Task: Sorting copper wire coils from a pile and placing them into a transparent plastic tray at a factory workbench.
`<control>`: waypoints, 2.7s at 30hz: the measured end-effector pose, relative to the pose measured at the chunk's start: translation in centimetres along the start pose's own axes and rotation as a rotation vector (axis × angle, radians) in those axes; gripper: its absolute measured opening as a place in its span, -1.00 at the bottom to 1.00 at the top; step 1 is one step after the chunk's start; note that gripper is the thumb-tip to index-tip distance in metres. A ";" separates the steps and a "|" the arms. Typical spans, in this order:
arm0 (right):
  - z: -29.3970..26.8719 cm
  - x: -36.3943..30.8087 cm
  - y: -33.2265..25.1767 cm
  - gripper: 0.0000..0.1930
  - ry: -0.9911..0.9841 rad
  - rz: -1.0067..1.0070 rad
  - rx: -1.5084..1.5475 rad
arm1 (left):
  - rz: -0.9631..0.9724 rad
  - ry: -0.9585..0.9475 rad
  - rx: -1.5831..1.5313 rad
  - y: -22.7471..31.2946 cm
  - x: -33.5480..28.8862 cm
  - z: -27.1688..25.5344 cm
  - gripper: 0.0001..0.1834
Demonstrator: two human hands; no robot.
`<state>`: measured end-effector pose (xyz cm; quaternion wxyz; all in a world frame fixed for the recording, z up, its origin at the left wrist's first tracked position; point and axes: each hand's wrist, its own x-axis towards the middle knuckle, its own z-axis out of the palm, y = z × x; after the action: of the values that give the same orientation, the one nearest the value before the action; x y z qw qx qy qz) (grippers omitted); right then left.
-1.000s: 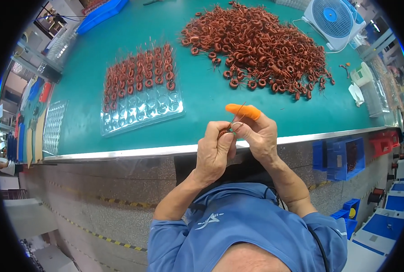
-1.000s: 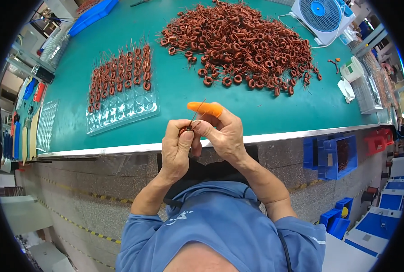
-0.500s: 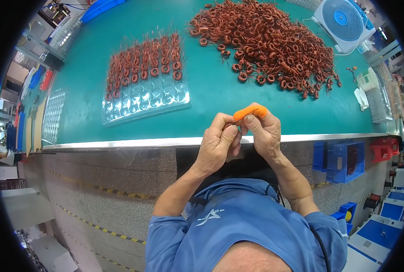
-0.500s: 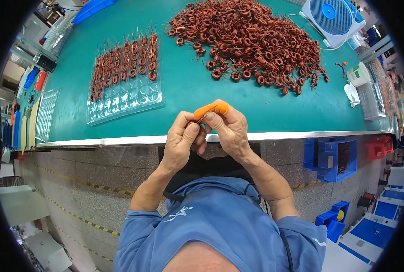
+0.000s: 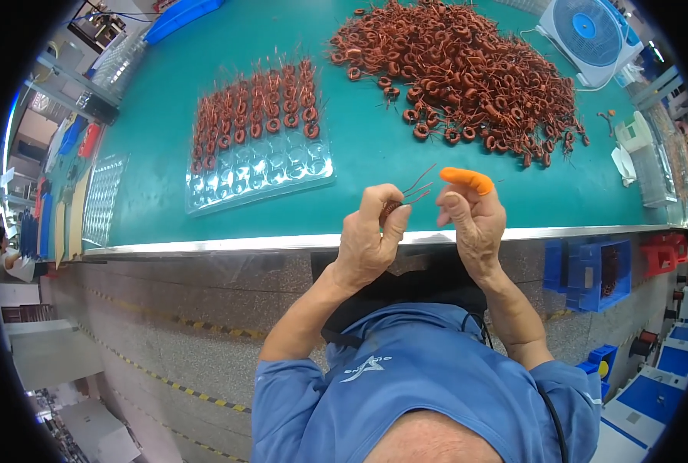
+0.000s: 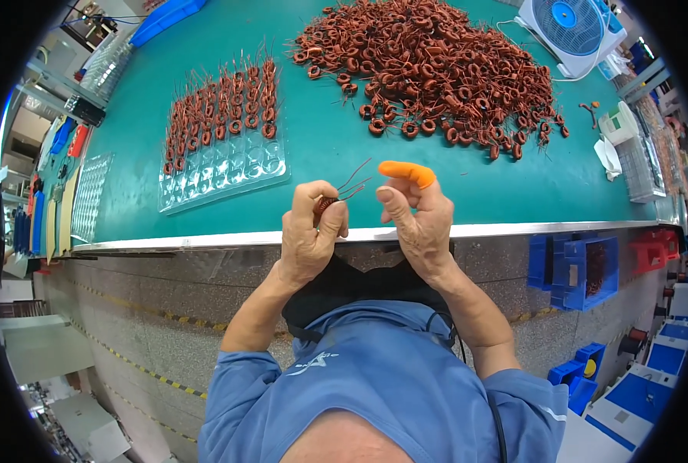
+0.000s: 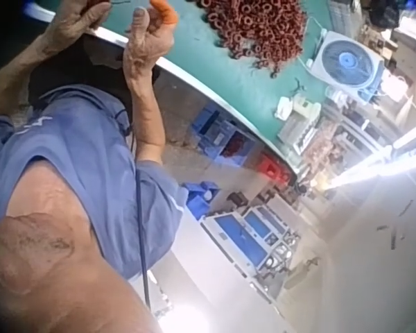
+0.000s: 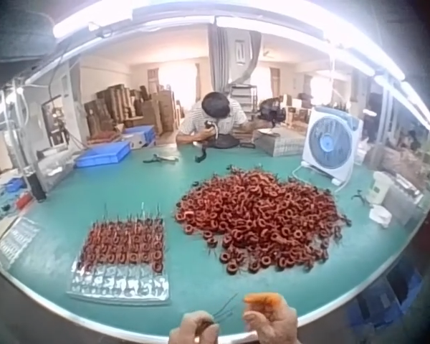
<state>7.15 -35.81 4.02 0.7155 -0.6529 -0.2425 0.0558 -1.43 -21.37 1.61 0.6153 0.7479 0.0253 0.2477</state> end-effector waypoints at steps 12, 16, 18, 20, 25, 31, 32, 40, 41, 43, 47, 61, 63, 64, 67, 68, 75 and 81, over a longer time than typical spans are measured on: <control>-0.7 0.7 -0.1 -0.74 -0.306 0.355 0.228 | 0.127 -0.371 0.278 3.6 2.4 -3.1 -0.74; -1.1 0.7 -0.1 -0.75 -0.376 0.397 0.207 | 0.166 -0.457 0.360 3.9 2.4 -3.5 -0.69; -1.0 0.5 -0.3 -0.78 -0.351 0.365 0.158 | 0.204 -0.423 0.373 3.5 2.1 -3.3 -0.65; -0.5 0.0 -0.7 -0.78 -0.283 0.257 -0.048 | 0.217 -0.360 0.371 2.6 1.7 -3.0 -0.64; -0.5 -0.7 -1.5 -0.77 -0.190 0.089 -0.076 | 0.066 -0.257 -0.062 1.3 0.4 -1.5 -0.64; -0.7 1.0 -0.7 -0.75 -0.304 0.270 0.153 | -0.091 -0.257 -0.727 1.3 -0.1 -1.0 -0.76; -0.4 1.1 -1.1 -0.77 -0.321 0.280 0.228 | -0.091 -0.254 -0.726 1.2 -0.2 -1.1 -0.76; 0.0 0.1 -0.7 -0.79 -0.310 0.206 0.407 | -0.251 -0.274 -0.769 1.6 -0.6 -1.1 -0.80; 0.2 0.0 -0.5 -0.80 -0.294 0.220 0.421 | -0.250 -0.270 -0.766 1.7 -0.6 -1.2 -0.80; 0.5 0.0 -0.1 -0.82 -0.282 0.252 0.443 | -0.220 -0.267 -0.614 2.0 -0.7 -1.6 -0.80; -0.5 -0.1 0.0 -0.78 -0.277 0.299 0.396 | -0.313 -0.309 -0.467 2.6 -0.5 -2.4 -0.85; -4.5 6.5 6.2 -0.56 -0.266 -0.397 -1.044 | 0.043 0.619 0.756 -2.8 2.3 -23.8 -0.90; -4.7 6.6 6.2 -0.55 -0.271 -0.404 -1.061 | 0.022 0.622 0.801 -3.5 3.1 -23.8 -0.89; -4.9 6.6 6.1 -0.54 -0.270 -0.406 -1.080 | 0.002 0.616 0.843 -3.9 3.6 -23.8 -0.89; -5.3 7.2 5.2 -0.49 -0.276 -0.436 -1.061 | 0.100 0.581 0.927 -5.1 4.7 -24.0 -0.88; -4.2 7.2 4.4 -0.45 -0.304 -0.414 -1.055 | 0.111 0.568 0.974 -5.1 5.0 -24.0 -0.88; -3.0 9.5 7.0 -0.60 -0.329 -0.597 -1.135 | 0.084 0.475 1.059 -6.4 5.1 -24.0 -0.88; -3.6 10.7 6.2 -0.69 -0.386 -0.629 -1.198 | 0.029 0.386 1.075 -6.3 6.2 -23.3 -0.89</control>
<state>19.51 -33.97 0.88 0.1589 -0.8119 -0.5314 -0.1820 -3.68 3.39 0.66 0.1289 0.8973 0.2493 0.3406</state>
